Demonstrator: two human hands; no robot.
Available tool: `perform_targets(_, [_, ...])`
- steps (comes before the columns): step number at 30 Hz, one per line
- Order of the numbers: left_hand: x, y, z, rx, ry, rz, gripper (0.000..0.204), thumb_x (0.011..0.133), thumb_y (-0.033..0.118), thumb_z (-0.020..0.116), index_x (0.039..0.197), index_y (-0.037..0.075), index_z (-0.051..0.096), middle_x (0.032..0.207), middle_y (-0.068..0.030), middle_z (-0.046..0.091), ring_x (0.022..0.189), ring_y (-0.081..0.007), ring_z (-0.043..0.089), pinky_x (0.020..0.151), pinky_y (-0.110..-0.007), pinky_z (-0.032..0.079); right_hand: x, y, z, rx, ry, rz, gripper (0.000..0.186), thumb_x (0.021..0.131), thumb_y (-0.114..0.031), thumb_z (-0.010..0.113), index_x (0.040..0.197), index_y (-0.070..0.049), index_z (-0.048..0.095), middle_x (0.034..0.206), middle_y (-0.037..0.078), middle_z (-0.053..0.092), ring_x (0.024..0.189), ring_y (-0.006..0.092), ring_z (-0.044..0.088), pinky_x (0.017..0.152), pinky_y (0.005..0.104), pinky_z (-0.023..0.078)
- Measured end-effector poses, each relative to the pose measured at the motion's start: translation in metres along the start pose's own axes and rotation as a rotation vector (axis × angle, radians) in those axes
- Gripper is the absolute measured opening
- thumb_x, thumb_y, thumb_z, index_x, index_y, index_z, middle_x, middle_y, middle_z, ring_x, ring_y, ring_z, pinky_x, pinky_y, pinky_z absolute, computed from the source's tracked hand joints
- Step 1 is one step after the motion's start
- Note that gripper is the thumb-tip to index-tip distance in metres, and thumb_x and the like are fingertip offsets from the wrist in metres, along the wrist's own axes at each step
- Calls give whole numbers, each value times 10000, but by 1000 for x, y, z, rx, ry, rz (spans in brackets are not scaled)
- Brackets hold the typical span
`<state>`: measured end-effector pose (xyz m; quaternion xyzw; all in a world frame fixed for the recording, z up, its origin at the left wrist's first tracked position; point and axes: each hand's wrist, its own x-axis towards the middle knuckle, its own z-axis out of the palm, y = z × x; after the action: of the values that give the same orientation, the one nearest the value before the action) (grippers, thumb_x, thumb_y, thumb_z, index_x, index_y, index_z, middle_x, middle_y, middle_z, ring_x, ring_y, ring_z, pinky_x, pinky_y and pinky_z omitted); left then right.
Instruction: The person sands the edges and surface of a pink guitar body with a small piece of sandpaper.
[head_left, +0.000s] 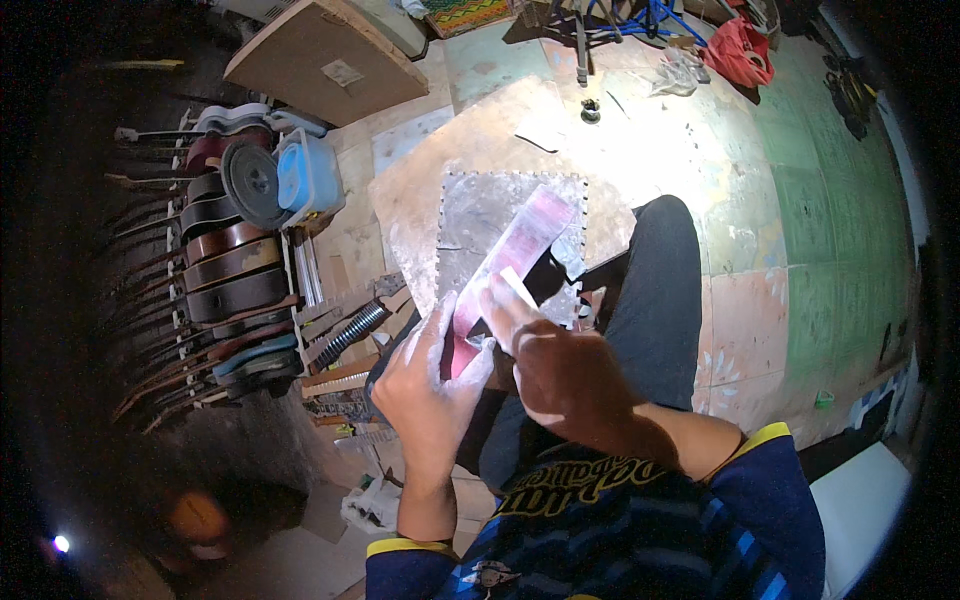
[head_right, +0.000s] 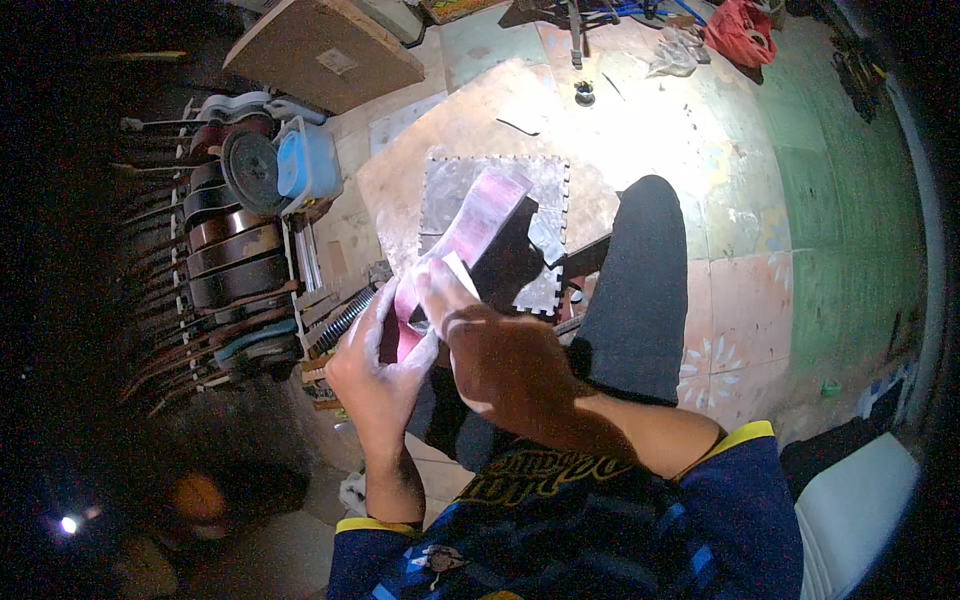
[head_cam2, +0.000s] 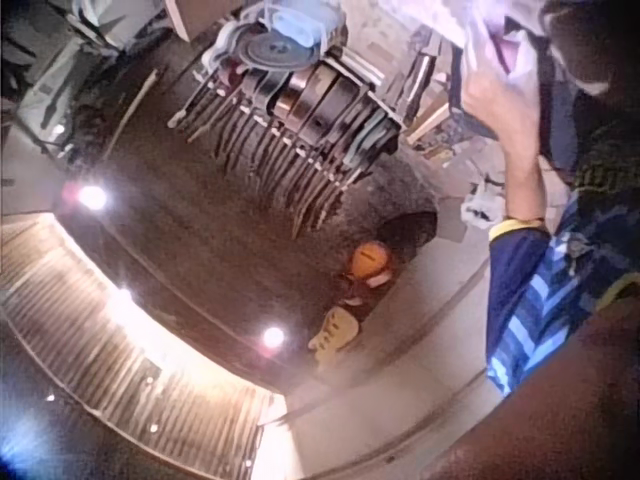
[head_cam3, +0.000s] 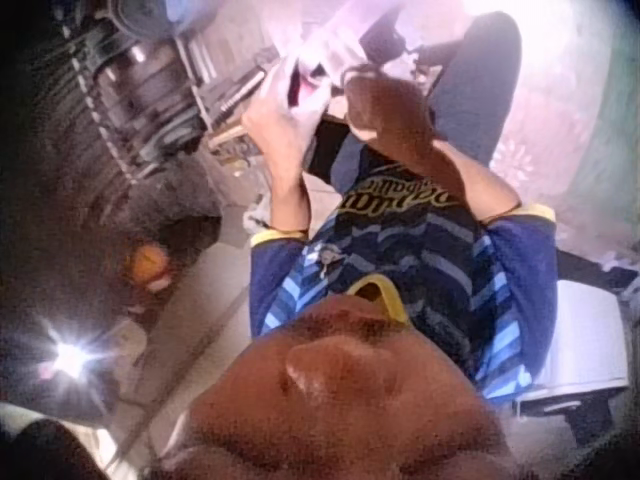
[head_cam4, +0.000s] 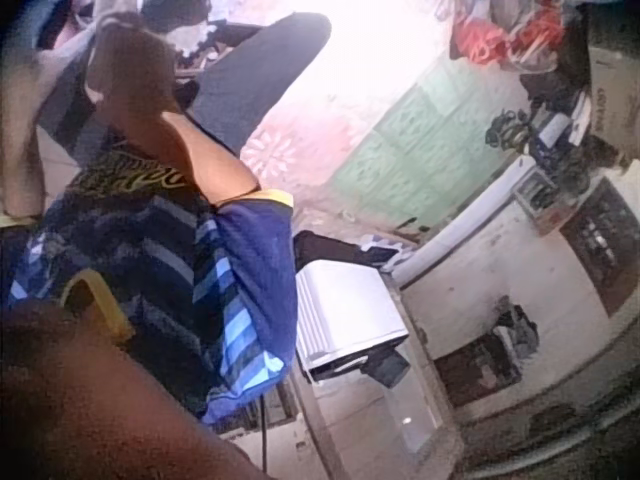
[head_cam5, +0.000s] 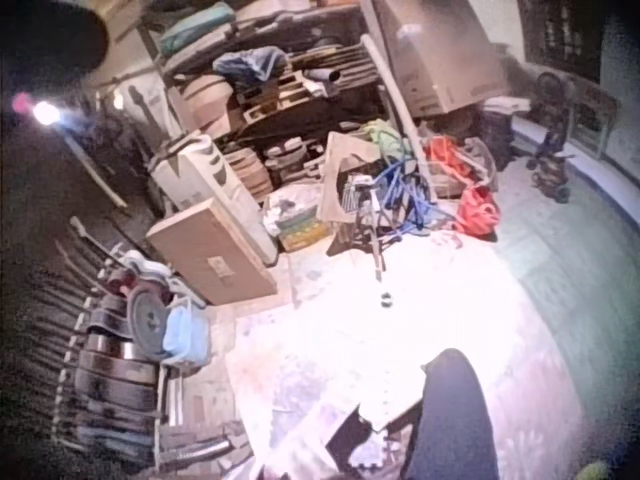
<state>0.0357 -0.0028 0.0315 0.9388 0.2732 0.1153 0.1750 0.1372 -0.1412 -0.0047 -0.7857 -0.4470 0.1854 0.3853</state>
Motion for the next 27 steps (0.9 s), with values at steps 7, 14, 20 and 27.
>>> perform_targets(7, [2, -5, 3, -43, 65, 40, 576, 728, 211, 873, 1273, 91, 734, 977, -179, 759, 852, -360, 742, 765, -421, 582, 3, -5, -1, 60, -17, 18, 618, 906, -24, 539, 1520, 13, 477, 1423, 293, 588, 851, 320, 774, 674, 391, 632])
perform_targets(14, [-5, 0, 1, -18, -4, 30, 619, 718, 197, 895, 1301, 84, 721, 1134, -174, 766, 998, -322, 762, 868, -383, 586, -2, 11, 19, -16, 229, -143, 599, 904, -66, 600, 1492, -6, 503, 1358, 252, 623, 743, 302, 763, 606, 386, 627])
perform_targets(20, [-13, 1, 7, -50, 2, 18, 594, 720, 177, 881, 1287, 90, 728, 1134, -178, 764, 997, -327, 761, 862, -390, 586, 2, 11, 8, -9, 49, -28, 620, 921, -55, 569, 1530, -39, 455, 1443, 224, 571, 916, 293, 752, 673, 383, 642])
perform_targets(27, [-12, -1, 5, -57, 9, 37, 575, 724, 142, 855, 1282, 81, 729, 1122, -178, 766, 998, -341, 760, 871, -404, 585, 6, 15, 9, 42, 144, -64, 406, 915, -54, 597, 1318, -9, 615, 1281, 205, 673, 798, 288, 758, 603, 386, 630])
